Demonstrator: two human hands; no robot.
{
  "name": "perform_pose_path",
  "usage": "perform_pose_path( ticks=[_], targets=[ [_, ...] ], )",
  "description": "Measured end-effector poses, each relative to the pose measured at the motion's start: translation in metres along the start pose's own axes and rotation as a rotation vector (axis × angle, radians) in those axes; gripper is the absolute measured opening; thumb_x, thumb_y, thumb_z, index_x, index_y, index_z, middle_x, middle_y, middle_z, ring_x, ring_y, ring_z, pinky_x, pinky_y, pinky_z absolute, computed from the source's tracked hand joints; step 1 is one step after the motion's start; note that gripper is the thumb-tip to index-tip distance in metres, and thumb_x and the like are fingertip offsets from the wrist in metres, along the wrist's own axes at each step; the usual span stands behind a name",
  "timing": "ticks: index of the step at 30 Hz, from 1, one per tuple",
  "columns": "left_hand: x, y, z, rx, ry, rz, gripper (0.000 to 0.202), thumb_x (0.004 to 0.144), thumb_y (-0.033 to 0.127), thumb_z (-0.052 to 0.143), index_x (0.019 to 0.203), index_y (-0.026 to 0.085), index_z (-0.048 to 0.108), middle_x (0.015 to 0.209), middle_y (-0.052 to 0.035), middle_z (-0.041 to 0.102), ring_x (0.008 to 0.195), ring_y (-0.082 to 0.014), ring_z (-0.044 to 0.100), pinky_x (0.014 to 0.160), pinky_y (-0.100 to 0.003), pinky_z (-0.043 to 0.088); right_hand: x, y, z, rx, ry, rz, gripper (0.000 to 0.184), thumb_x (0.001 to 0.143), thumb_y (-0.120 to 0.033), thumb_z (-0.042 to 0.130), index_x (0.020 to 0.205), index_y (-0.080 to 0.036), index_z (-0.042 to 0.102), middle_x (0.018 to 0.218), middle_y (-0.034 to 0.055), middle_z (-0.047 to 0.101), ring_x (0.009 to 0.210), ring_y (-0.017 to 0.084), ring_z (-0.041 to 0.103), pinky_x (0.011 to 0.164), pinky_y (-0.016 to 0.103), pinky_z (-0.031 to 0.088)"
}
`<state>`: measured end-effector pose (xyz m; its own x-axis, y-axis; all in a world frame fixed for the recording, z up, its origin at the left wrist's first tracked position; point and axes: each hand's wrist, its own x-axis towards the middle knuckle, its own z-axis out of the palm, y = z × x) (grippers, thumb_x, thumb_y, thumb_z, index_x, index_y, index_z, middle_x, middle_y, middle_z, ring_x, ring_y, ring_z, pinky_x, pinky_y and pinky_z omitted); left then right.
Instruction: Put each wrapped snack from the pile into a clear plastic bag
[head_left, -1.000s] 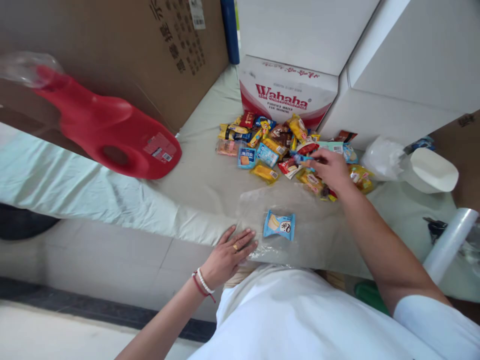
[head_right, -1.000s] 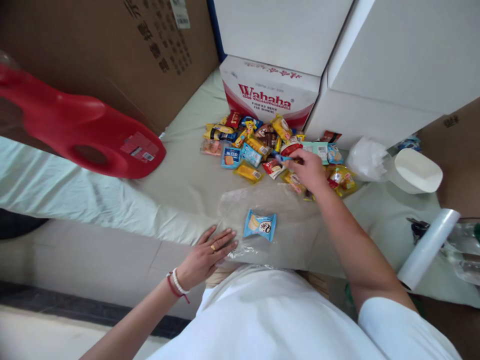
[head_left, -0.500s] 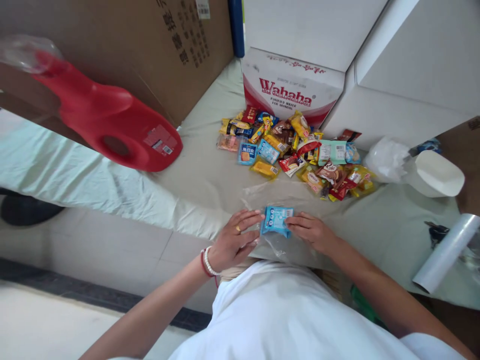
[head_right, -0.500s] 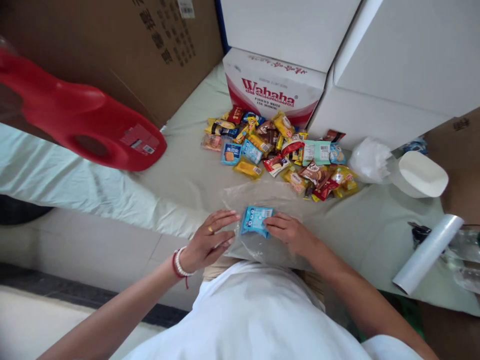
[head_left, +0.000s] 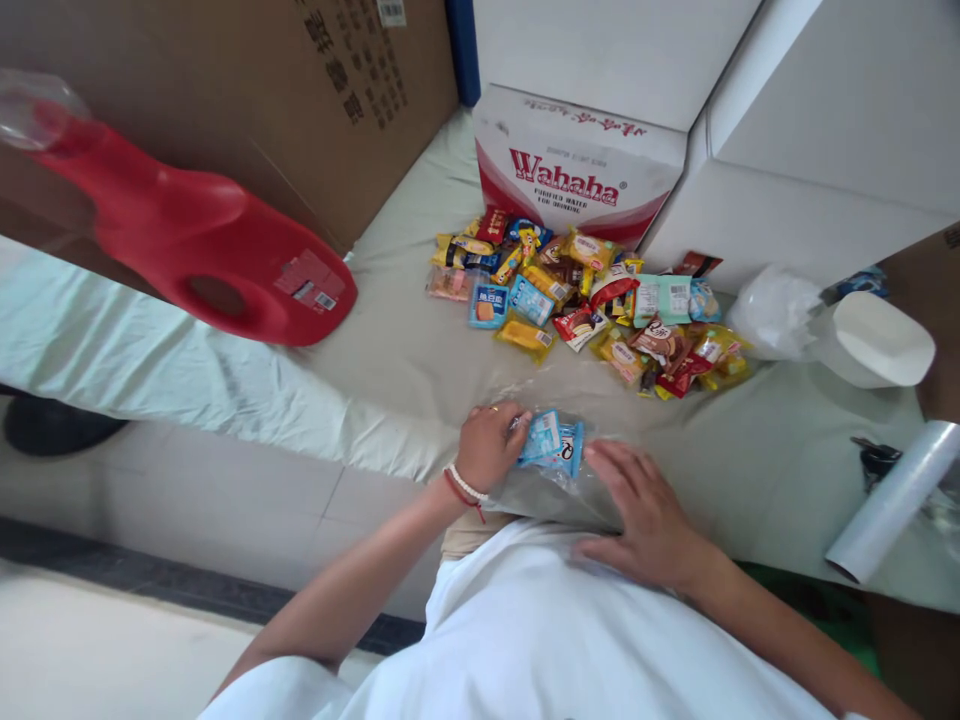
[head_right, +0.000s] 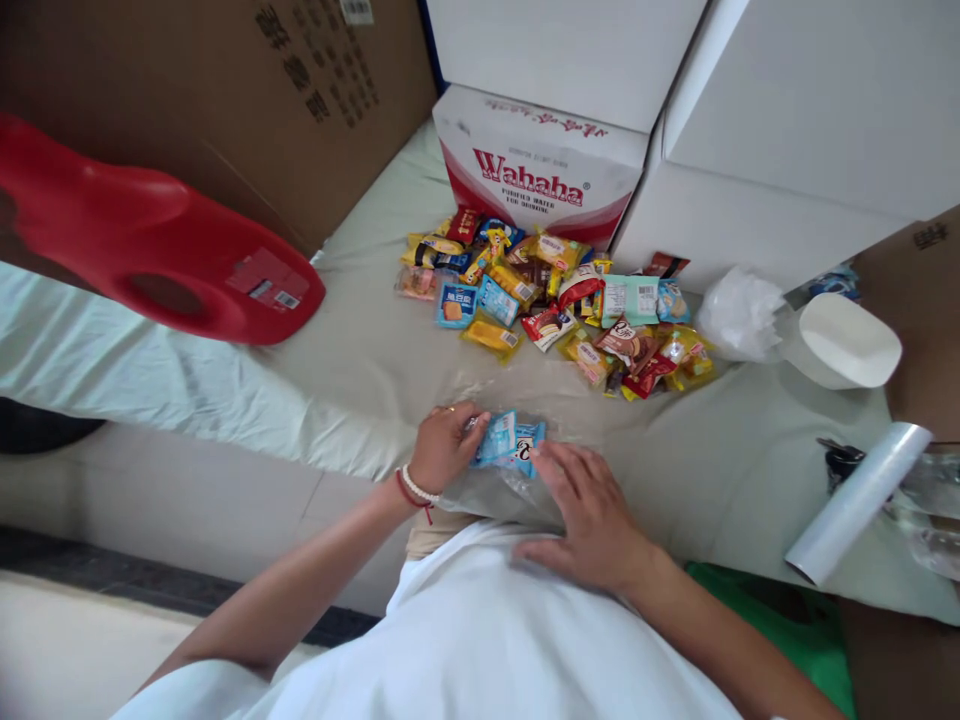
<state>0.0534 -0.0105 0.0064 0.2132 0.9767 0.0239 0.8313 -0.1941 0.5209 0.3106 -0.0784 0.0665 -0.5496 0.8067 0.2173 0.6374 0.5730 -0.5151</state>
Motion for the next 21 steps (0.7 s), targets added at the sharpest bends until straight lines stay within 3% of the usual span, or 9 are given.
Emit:
perform_pose_path(
  ticks=[3,4,6,9,11,13,16,19,21],
  targets=[
    [-0.002,-0.001,0.002,-0.065,0.039,0.123,0.029,0.102,0.031,0.045,0.109,0.020,0.070,0.108,-0.0095,0.075,0.100,-0.0229,0.067,0.084,-0.037,0.043,0.003,-0.006,0.004,-0.029,-0.019,0.032,0.029,0.100,-0.024,0.056,0.126,-0.021,0.066,0.108,0.0124,0.072,0.104,0.028,0.060,0.090,0.045,0.051],
    [-0.002,-0.001,0.002,-0.077,0.032,0.176,0.029,0.102,0.030,0.045,0.114,0.021,0.070,0.113,-0.0092,0.075,0.105,-0.0233,0.066,0.086,-0.038,0.043,0.007,-0.003,0.005,0.031,-0.028,0.047,0.025,0.100,-0.018,0.052,0.118,-0.021,0.069,0.099,0.0102,0.073,0.098,0.025,0.060,0.086,0.042,0.050],
    [-0.003,-0.002,0.005,-0.084,-0.004,0.251,0.029,0.102,0.029,0.045,0.116,0.023,0.070,0.110,-0.0074,0.076,0.104,-0.0233,0.066,0.088,-0.040,0.043,0.019,0.007,0.003,0.193,-0.071,0.117,0.022,0.101,-0.021,0.050,0.108,-0.020,0.071,0.090,0.0077,0.072,0.091,0.022,0.061,0.081,0.036,0.049],
    [-0.003,-0.003,0.013,-0.111,-0.067,0.304,0.028,0.101,0.024,0.046,0.114,0.023,0.071,0.098,-0.0056,0.078,0.093,-0.0213,0.068,0.084,-0.038,0.045,0.036,0.030,0.003,0.360,-0.205,0.359,0.031,0.103,-0.035,0.045,0.095,-0.018,0.071,0.076,0.0032,0.067,0.072,0.017,0.060,0.066,0.028,0.045],
    [-0.002,-0.004,0.020,-0.114,-0.077,0.279,0.028,0.101,0.020,0.045,0.114,0.021,0.070,0.097,-0.0062,0.077,0.088,-0.0201,0.069,0.080,-0.035,0.047,0.043,0.047,0.005,0.290,-0.308,0.532,0.035,0.102,-0.036,0.045,0.087,-0.018,0.069,0.070,0.0014,0.064,0.064,0.015,0.057,0.059,0.026,0.039],
    [0.000,-0.004,0.028,-0.084,-0.059,0.225,0.027,0.100,0.019,0.046,0.112,0.020,0.071,0.097,-0.0076,0.077,0.086,-0.0204,0.070,0.076,-0.034,0.049,0.048,0.060,0.005,0.087,-0.396,0.619,0.028,0.098,-0.034,0.051,0.088,-0.018,0.071,0.072,0.0021,0.066,0.065,0.017,0.057,0.059,0.026,0.037],
    [0.003,-0.002,0.032,-0.052,-0.017,0.199,0.024,0.099,0.021,0.049,0.107,0.019,0.072,0.093,-0.0092,0.075,0.087,-0.0230,0.068,0.077,-0.036,0.050,0.064,0.067,-0.004,-0.174,-0.429,0.567,0.023,0.096,-0.033,0.056,0.098,-0.020,0.075,0.082,0.0059,0.071,0.076,0.021,0.062,0.067,0.029,0.041],
    [0.001,0.000,0.024,-0.133,0.062,0.186,0.027,0.101,0.022,0.045,0.108,0.018,0.070,0.093,-0.0090,0.074,0.089,-0.0229,0.066,0.082,-0.037,0.051,0.095,0.059,-0.011,-0.237,-0.310,0.309,0.030,0.097,-0.033,0.057,0.120,-0.018,0.071,0.104,0.0118,0.072,0.105,0.027,0.061,0.090,0.037,0.046],
    [-0.003,0.000,0.013,-0.205,0.145,0.167,0.029,0.102,0.025,0.042,0.112,0.018,0.068,0.101,-0.0095,0.074,0.097,-0.0231,0.064,0.090,-0.039,0.050,0.121,0.053,-0.006,-0.236,-0.280,0.127,0.045,0.094,-0.032,0.064,0.136,-0.016,0.062,0.125,0.0151,0.066,0.125,0.031,0.052,0.105,0.041,0.042]
  ],
)
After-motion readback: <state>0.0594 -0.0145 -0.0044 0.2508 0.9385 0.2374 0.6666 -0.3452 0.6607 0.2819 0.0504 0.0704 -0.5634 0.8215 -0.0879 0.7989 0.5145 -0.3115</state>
